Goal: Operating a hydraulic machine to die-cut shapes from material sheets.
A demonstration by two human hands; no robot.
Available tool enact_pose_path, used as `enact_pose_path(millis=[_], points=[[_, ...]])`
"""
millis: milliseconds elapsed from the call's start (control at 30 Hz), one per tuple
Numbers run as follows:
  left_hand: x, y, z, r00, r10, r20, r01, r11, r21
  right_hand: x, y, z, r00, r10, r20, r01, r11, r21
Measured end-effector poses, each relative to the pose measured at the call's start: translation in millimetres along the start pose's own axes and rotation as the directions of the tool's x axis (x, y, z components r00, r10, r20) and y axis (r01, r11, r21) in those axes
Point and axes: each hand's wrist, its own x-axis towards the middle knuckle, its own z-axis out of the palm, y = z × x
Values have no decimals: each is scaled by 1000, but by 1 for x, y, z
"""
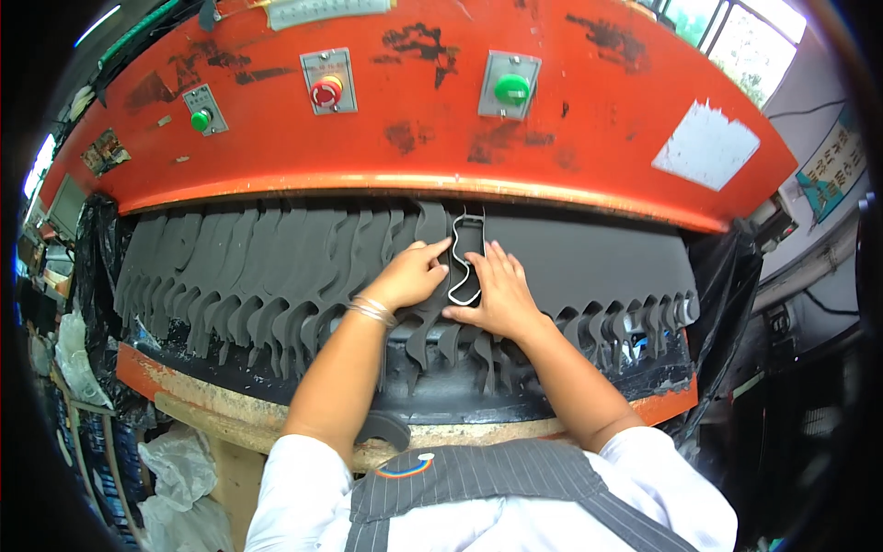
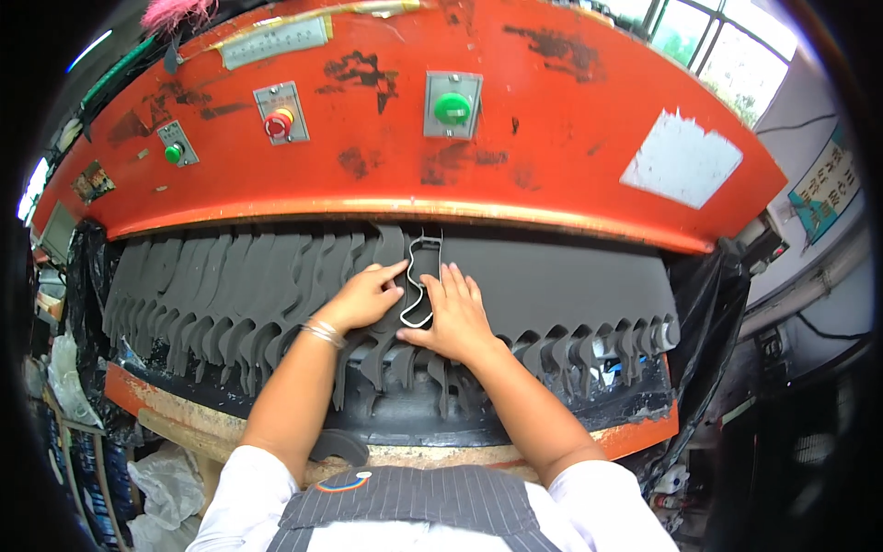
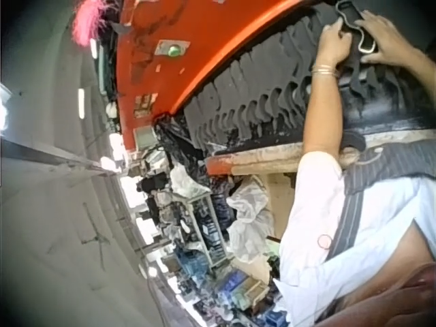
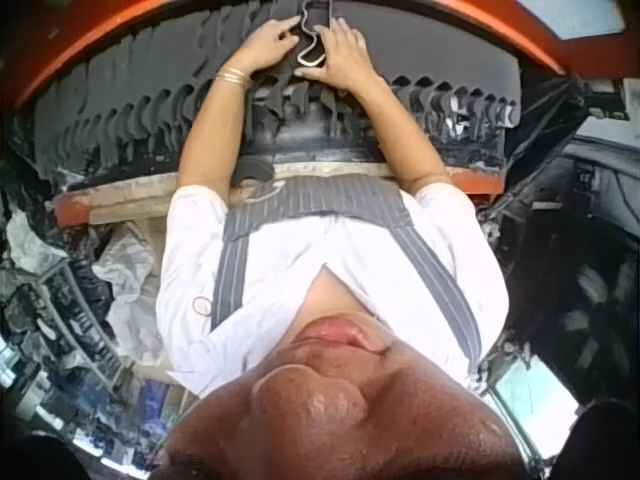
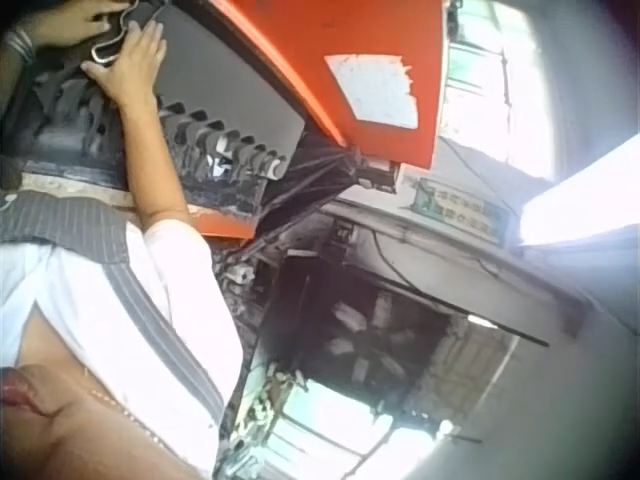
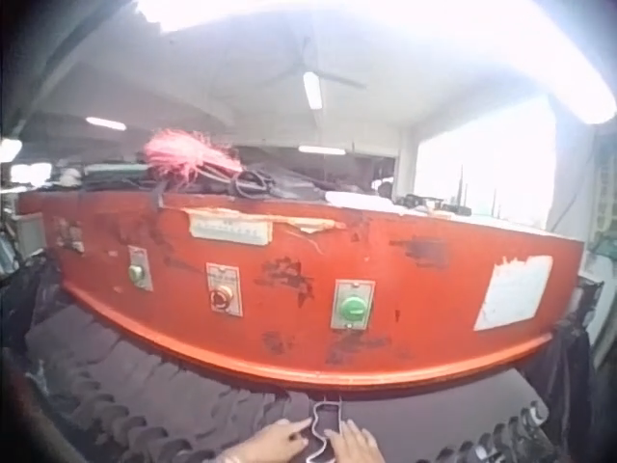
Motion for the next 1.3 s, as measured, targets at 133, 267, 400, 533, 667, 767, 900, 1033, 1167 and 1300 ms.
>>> enact_pose_path(millis=[133, 267, 400, 533, 667, 767, 900, 1033, 1167, 1300], points=[[-18, -13, -79, 920, -64, -387, -21, 977, -210, -3, 12, -38, 997, 79, 13, -80, 988, 129], [-38, -53, -208, 307, 187, -933, -61, 982, 177, 47, -23, -103, 913, -23, -406, 130, 962, 239], [-44, -77, -284, 108, 296, -949, 54, 951, 303, 112, -20, -116, 781, 103, -615, 97, 954, 283], [-59, -58, -287, 432, 90, -897, 55, 990, 126, 107, -15, -106, 711, 12, -703, 243, 934, 261], [-78, -27, -186, 707, -11, -707, 60, 997, 44, 36, -15, -82, 930, 154, -333, -12, 920, 393], [-107, 5, -87, 892, -73, -447, 93, 995, 24, -27, -15, -48, 995, 101, -10, -85, 881, 465], [-142, 48, 17, 975, 151, -163, -155, 988, -13, -93, -24, -47, 957, 87, 277, -191, 908, 374], [-147, 91, 63, 961, 276, 12, -267, 913, 308, -138, -11, -73, 966, 71, 248, -119, 975, 187], [-145, 111, 65, 973, 225, 44, -218, 853, 474, -173, -1, -106, 969, 198, 147, -206, 978, 41], [-154, 117, 70, 985, 156, -81, -91, 848, 522, -191, 6, -98, 990, 140, 19, -134, 974, -182]])
